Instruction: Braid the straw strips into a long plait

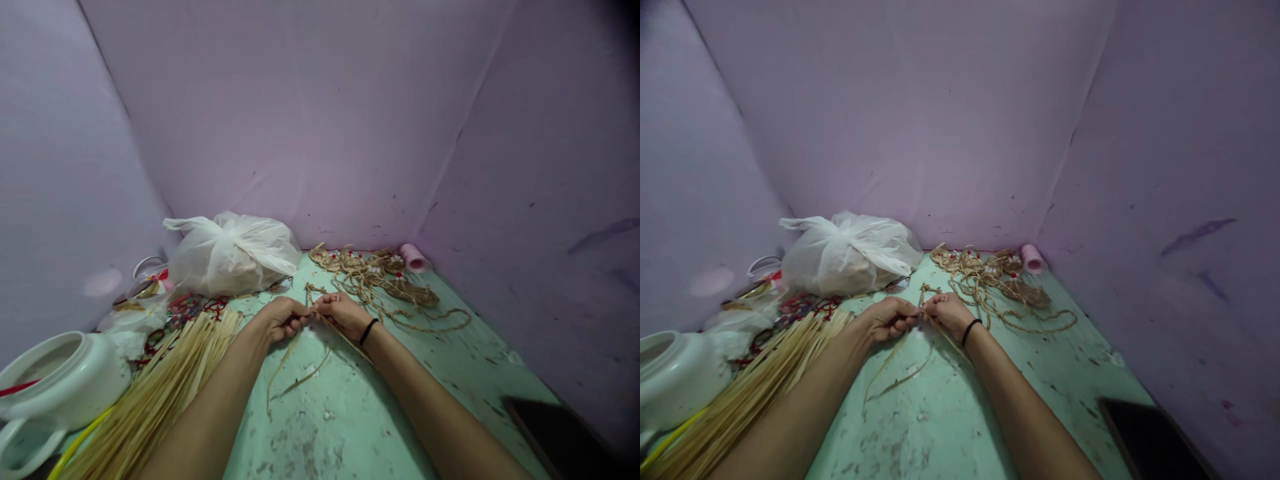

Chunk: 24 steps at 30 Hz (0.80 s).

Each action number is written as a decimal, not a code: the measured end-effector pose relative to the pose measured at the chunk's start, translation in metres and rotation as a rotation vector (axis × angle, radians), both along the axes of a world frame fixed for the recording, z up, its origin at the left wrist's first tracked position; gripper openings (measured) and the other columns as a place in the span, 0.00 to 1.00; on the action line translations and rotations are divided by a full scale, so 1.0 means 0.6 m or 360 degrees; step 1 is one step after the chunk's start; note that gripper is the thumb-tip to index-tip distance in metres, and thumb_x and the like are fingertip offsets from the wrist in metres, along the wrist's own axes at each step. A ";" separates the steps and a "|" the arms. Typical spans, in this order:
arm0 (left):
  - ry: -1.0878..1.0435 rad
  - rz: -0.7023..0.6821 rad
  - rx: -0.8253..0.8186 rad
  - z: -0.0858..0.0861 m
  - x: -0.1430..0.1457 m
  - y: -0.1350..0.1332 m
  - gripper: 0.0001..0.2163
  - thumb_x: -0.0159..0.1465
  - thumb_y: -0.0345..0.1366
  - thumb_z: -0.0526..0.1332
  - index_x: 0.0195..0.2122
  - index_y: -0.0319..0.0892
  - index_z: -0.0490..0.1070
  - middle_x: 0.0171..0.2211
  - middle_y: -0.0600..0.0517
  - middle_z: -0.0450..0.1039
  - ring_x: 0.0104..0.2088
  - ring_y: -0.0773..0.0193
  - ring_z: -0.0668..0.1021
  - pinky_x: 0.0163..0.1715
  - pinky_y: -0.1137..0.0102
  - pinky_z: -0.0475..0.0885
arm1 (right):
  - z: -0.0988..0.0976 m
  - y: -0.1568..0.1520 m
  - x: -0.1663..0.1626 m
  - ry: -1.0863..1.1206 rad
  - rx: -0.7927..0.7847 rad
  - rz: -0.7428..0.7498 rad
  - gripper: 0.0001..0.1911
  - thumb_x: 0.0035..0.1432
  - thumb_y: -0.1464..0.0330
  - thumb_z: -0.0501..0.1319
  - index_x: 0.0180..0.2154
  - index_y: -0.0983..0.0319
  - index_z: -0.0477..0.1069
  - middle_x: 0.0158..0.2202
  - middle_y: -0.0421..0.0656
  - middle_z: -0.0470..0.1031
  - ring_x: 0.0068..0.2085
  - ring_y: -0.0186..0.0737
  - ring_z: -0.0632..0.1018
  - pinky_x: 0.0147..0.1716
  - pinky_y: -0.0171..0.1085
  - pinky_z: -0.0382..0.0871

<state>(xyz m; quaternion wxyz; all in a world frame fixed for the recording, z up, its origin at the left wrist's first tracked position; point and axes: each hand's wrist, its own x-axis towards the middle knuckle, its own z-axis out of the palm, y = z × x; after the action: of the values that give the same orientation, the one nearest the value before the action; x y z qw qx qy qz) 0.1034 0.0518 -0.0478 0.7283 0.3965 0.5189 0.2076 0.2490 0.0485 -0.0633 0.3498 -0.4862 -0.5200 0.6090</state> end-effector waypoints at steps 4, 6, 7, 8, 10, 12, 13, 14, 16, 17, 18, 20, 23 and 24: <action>0.0123 0.0058 0.0028 0.001 0.003 -0.001 0.03 0.45 0.31 0.55 0.18 0.38 0.61 0.10 0.61 0.48 0.09 0.79 0.47 0.10 0.78 0.35 | 0.003 -0.004 -0.004 0.0000 0.0003 -0.0017 0.05 0.39 0.75 0.55 0.16 0.66 0.64 0.11 0.35 0.62 0.13 0.23 0.55 0.14 0.29 0.43; 0.0314 0.0188 0.0120 0.001 0.009 -0.003 0.03 0.44 0.31 0.55 0.18 0.38 0.60 0.09 0.61 0.47 0.09 0.78 0.47 0.10 0.77 0.35 | 0.003 -0.005 -0.006 -0.0011 -0.0008 -0.0007 0.04 0.39 0.75 0.55 0.16 0.66 0.64 0.12 0.36 0.63 0.13 0.23 0.56 0.14 0.29 0.43; 0.0394 0.0248 0.0170 0.001 0.013 -0.004 0.03 0.42 0.31 0.56 0.17 0.38 0.60 0.09 0.61 0.47 0.09 0.78 0.47 0.11 0.76 0.36 | 0.002 -0.005 -0.006 -0.0003 -0.0017 0.0002 0.04 0.39 0.75 0.56 0.17 0.66 0.65 0.12 0.36 0.64 0.13 0.24 0.56 0.14 0.29 0.44; 0.0457 0.0294 0.0212 0.001 0.016 -0.005 0.04 0.41 0.30 0.56 0.17 0.39 0.60 0.08 0.61 0.47 0.09 0.78 0.47 0.11 0.76 0.36 | 0.001 -0.005 -0.006 0.0017 -0.0028 0.0012 0.03 0.39 0.75 0.56 0.17 0.66 0.65 0.12 0.36 0.65 0.13 0.24 0.57 0.14 0.28 0.44; 0.0536 0.0349 0.0272 0.002 0.021 -0.008 0.04 0.40 0.30 0.56 0.16 0.39 0.59 0.08 0.61 0.48 0.09 0.77 0.49 0.11 0.76 0.37 | -0.001 -0.004 -0.004 0.0088 -0.0053 0.0042 0.02 0.38 0.74 0.57 0.17 0.67 0.65 0.13 0.37 0.67 0.14 0.24 0.59 0.15 0.28 0.46; 0.0594 0.0392 0.0323 0.004 0.023 -0.011 0.04 0.39 0.29 0.56 0.15 0.39 0.59 0.07 0.60 0.49 0.09 0.77 0.49 0.11 0.75 0.38 | -0.001 -0.003 -0.001 0.0150 -0.0055 0.0092 0.02 0.38 0.74 0.58 0.18 0.67 0.66 0.14 0.38 0.68 0.15 0.24 0.59 0.16 0.28 0.46; 0.0613 0.0406 0.0340 0.005 0.023 -0.012 0.04 0.39 0.29 0.56 0.15 0.39 0.60 0.07 0.60 0.49 0.09 0.77 0.49 0.12 0.75 0.38 | -0.001 -0.003 0.001 0.0163 -0.0048 0.0113 0.02 0.37 0.74 0.58 0.18 0.67 0.67 0.15 0.38 0.68 0.15 0.23 0.59 0.16 0.27 0.46; 0.0611 0.0411 0.0359 0.006 0.022 -0.013 0.03 0.39 0.29 0.57 0.16 0.39 0.60 0.07 0.60 0.49 0.09 0.77 0.50 0.12 0.75 0.39 | 0.000 -0.003 0.002 0.0162 -0.0039 0.0125 0.02 0.37 0.74 0.58 0.19 0.68 0.67 0.15 0.38 0.68 0.15 0.23 0.59 0.16 0.27 0.46; 0.0529 0.0347 0.0392 0.006 0.017 -0.014 0.03 0.40 0.30 0.57 0.17 0.38 0.62 0.08 0.60 0.51 0.09 0.77 0.50 0.11 0.76 0.39 | 0.002 -0.003 0.004 0.0139 -0.0019 0.0126 0.02 0.36 0.75 0.58 0.19 0.68 0.68 0.15 0.38 0.68 0.15 0.23 0.58 0.15 0.28 0.46; 0.0455 0.0279 0.0406 0.006 0.014 -0.014 0.04 0.40 0.31 0.57 0.18 0.38 0.63 0.09 0.60 0.53 0.09 0.77 0.50 0.11 0.76 0.39 | 0.003 -0.003 0.005 0.0122 -0.0012 0.0117 0.02 0.36 0.75 0.58 0.19 0.68 0.68 0.14 0.38 0.68 0.14 0.23 0.58 0.15 0.28 0.45; 0.0377 0.0207 0.0418 0.005 0.011 -0.013 0.04 0.40 0.32 0.58 0.18 0.38 0.64 0.10 0.60 0.53 0.09 0.78 0.50 0.12 0.76 0.39 | 0.004 -0.004 0.005 0.0105 -0.0004 0.0109 0.01 0.36 0.75 0.58 0.19 0.68 0.68 0.14 0.38 0.68 0.14 0.23 0.58 0.15 0.28 0.45; 0.0280 0.0115 0.0420 0.002 0.006 -0.011 0.05 0.41 0.33 0.58 0.18 0.37 0.64 0.10 0.60 0.52 0.10 0.79 0.49 0.12 0.77 0.38 | 0.006 -0.005 0.004 0.0067 0.0012 0.0093 0.01 0.37 0.76 0.57 0.19 0.67 0.67 0.14 0.37 0.68 0.14 0.23 0.58 0.15 0.27 0.46; 0.0343 0.0170 0.0408 -0.004 0.005 -0.008 0.04 0.41 0.32 0.58 0.17 0.38 0.63 0.08 0.61 0.50 0.09 0.78 0.48 0.11 0.76 0.37 | 0.008 -0.008 0.000 0.0034 0.0026 0.0069 0.01 0.38 0.76 0.56 0.19 0.67 0.67 0.14 0.37 0.68 0.14 0.24 0.58 0.14 0.27 0.47; 0.0368 0.0195 0.0418 -0.005 0.006 -0.007 0.04 0.41 0.32 0.57 0.17 0.38 0.62 0.08 0.61 0.49 0.09 0.78 0.49 0.11 0.76 0.38 | 0.009 -0.010 -0.001 0.0029 0.0029 0.0058 0.02 0.38 0.77 0.56 0.19 0.67 0.66 0.14 0.37 0.68 0.14 0.24 0.58 0.14 0.27 0.47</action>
<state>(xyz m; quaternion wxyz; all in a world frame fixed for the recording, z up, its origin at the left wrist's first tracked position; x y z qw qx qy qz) 0.1073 0.0474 -0.0510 0.5918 0.4771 0.5908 0.2706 0.2486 0.0428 -0.0579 0.3476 -0.4678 -0.5311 0.6150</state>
